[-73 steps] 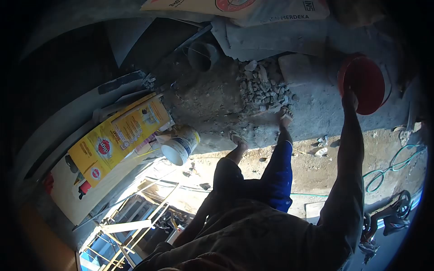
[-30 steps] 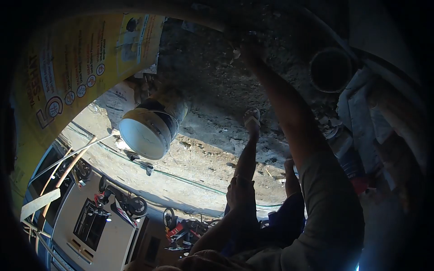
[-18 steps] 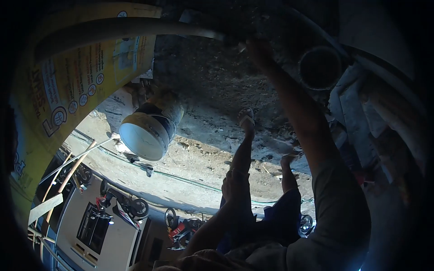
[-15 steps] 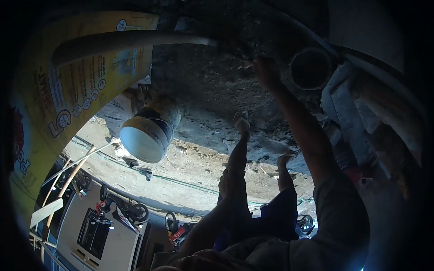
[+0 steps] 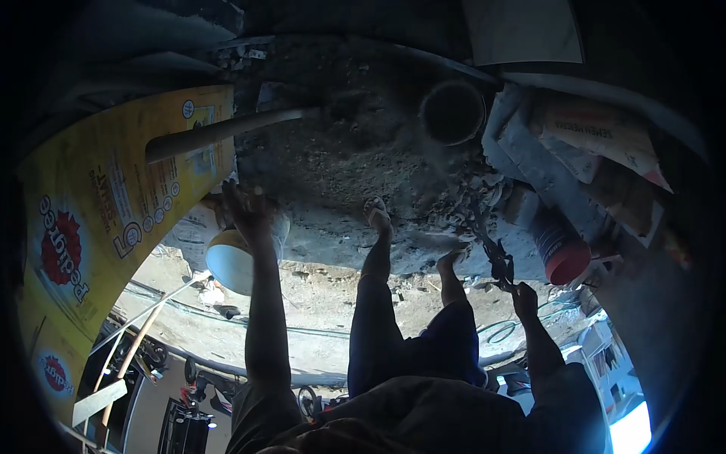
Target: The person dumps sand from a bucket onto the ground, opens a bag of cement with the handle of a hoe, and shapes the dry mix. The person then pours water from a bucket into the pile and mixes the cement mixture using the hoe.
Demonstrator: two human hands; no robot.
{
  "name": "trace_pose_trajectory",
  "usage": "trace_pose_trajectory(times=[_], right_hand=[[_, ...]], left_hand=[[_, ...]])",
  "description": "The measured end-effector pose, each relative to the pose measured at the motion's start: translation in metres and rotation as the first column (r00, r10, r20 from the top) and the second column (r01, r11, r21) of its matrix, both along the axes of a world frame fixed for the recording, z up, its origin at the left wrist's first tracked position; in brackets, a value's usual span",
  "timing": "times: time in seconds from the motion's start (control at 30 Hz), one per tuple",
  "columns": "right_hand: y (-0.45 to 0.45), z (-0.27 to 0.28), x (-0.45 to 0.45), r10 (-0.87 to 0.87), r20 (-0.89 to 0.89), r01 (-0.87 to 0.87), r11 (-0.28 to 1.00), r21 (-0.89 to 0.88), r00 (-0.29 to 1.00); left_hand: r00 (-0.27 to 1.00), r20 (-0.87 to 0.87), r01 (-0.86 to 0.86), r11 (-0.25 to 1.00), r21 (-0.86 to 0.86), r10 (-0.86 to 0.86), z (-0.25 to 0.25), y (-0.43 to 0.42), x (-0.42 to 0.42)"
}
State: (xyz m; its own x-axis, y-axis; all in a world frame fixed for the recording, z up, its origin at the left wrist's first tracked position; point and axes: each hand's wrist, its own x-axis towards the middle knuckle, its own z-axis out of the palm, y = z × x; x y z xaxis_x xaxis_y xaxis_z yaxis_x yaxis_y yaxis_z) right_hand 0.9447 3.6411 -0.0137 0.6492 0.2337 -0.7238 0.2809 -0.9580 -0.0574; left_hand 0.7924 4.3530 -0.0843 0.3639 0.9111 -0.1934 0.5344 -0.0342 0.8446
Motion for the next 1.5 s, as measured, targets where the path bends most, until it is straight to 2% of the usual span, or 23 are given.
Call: trace_pose_trajectory(times=[0.03,0.07,0.13,0.2,0.23,0.3,0.33,0.37,0.4,0.5,0.57,0.63,0.67,0.73,0.93,1.03,1.07,1.1,1.2,1.33,1.37,1.43,1.5], right_hand=[[-0.057,0.026,-0.015,-0.036,0.013,0.037,0.982,-0.183,0.999],[-0.149,0.040,-0.037,0.179,-0.035,-0.175,0.879,-0.444,0.983],[-0.182,0.099,-0.060,0.394,-0.211,-0.422,0.590,-0.688,0.895],[-0.145,0.109,-0.048,-0.090,-0.199,-0.106,0.603,-0.791,0.976],[-0.147,0.102,-0.049,0.008,-0.280,-0.170,0.812,-0.559,0.960],[-0.133,0.050,-0.053,-0.288,-0.135,0.256,0.943,-0.213,0.948],[-0.056,0.043,-0.029,-0.377,-0.261,0.286,0.901,-0.325,0.889],[-0.042,0.008,-0.037,-0.405,-0.184,0.398,0.914,-0.077,0.896],[-0.001,-0.019,-0.024,-0.250,-0.162,0.264,0.962,0.071,0.955],[0.136,-0.086,0.059,-0.224,-0.146,0.260,0.909,0.324,0.964],[0.196,-0.158,0.134,-0.248,-0.070,0.255,0.885,0.389,0.966],[0.258,-0.202,0.208,-0.293,0.129,0.212,0.875,0.435,0.947],[0.282,-0.223,0.240,-0.333,0.187,0.194,0.831,0.521,0.924],[0.306,-0.262,0.290,-0.225,0.319,0.053,0.881,0.470,0.921],[0.313,-0.317,0.302,0.125,0.259,-0.240,0.842,0.483,0.958],[0.355,-0.263,0.304,0.197,0.581,-0.521,0.715,0.467,0.790],[0.373,-0.247,0.319,0.107,0.462,-0.376,0.750,0.544,0.880],[0.390,-0.230,0.335,0.010,0.331,-0.219,0.771,0.599,0.944],[0.435,-0.147,0.364,0.171,0.428,-0.360,0.838,0.411,0.887],[0.447,-0.154,0.431,0.390,0.668,-0.706,0.645,0.293,0.634],[0.448,-0.159,0.436,0.424,0.706,-0.765,0.589,0.261,0.568],[0.460,-0.137,0.422,0.411,0.536,-0.612,0.742,0.273,0.737],[0.477,-0.132,0.414,0.403,0.450,-0.534,0.818,0.214,0.797]], left_hand=[[0.986,-0.133,0.132,0.960,0.247,-0.101,0.010,0.041,0.007],[0.995,0.015,0.090,0.962,0.256,-0.098,0.036,0.064,0.030],[0.908,0.398,0.070,0.982,0.174,-0.135,0.090,0.095,0.089],[0.875,0.484,-0.056,0.998,0.037,0.031,0.083,0.116,0.112],[0.888,0.456,-0.040,0.998,-0.045,0.056,0.086,0.122,0.122],[0.904,0.416,-0.092,0.995,-0.039,0.100,0.098,0.102,0.153],[0.912,0.405,-0.060,0.998,-0.028,0.066,0.100,0.084,0.162],[0.918,0.396,-0.027,1.000,-0.014,0.031,0.098,0.069,0.166],[0.924,0.383,0.003,1.000,0.003,-0.004,0.099,0.056,0.169],[0.902,0.431,-0.075,0.991,0.108,0.022,0.110,0.021,0.163],[0.978,0.136,0.092,0.910,0.404,-0.160,0.080,0.035,0.111],[0.897,0.436,-0.114,0.992,0.058,0.077,0.078,0.026,0.072],[0.934,0.355,-0.102,0.987,0.123,0.052,0.083,0.023,0.050],[0.976,0.214,-0.081,0.976,0.200,0.037,0.088,0.017,0.006],[0.885,0.364,-0.278,0.957,-0.086,0.290,0.063,-0.017,-0.081],[0.849,0.392,-0.327,0.935,-0.136,0.354,0.068,-0.037,-0.076],[0.843,0.392,-0.334,0.930,-0.155,0.368,0.070,-0.041,-0.070],[0.910,0.279,-0.307,0.950,-0.047,0.308,0.072,-0.043,-0.067],[0.866,0.076,-0.499,0.847,0.182,0.494,0.085,-0.054,-0.040],[0.724,0.288,-0.688,0.631,0.359,0.627,0.082,-0.042,-0.034],[0.727,0.252,-0.679,0.613,0.404,0.638,0.083,-0.037,-0.041],[0.901,-0.011,-0.338,0.720,0.606,0.433,0.093,-0.026,-0.062],[0.926,-0.254,-0.034,0.731,0.682,0.280,0.107,-0.012,-0.072]])
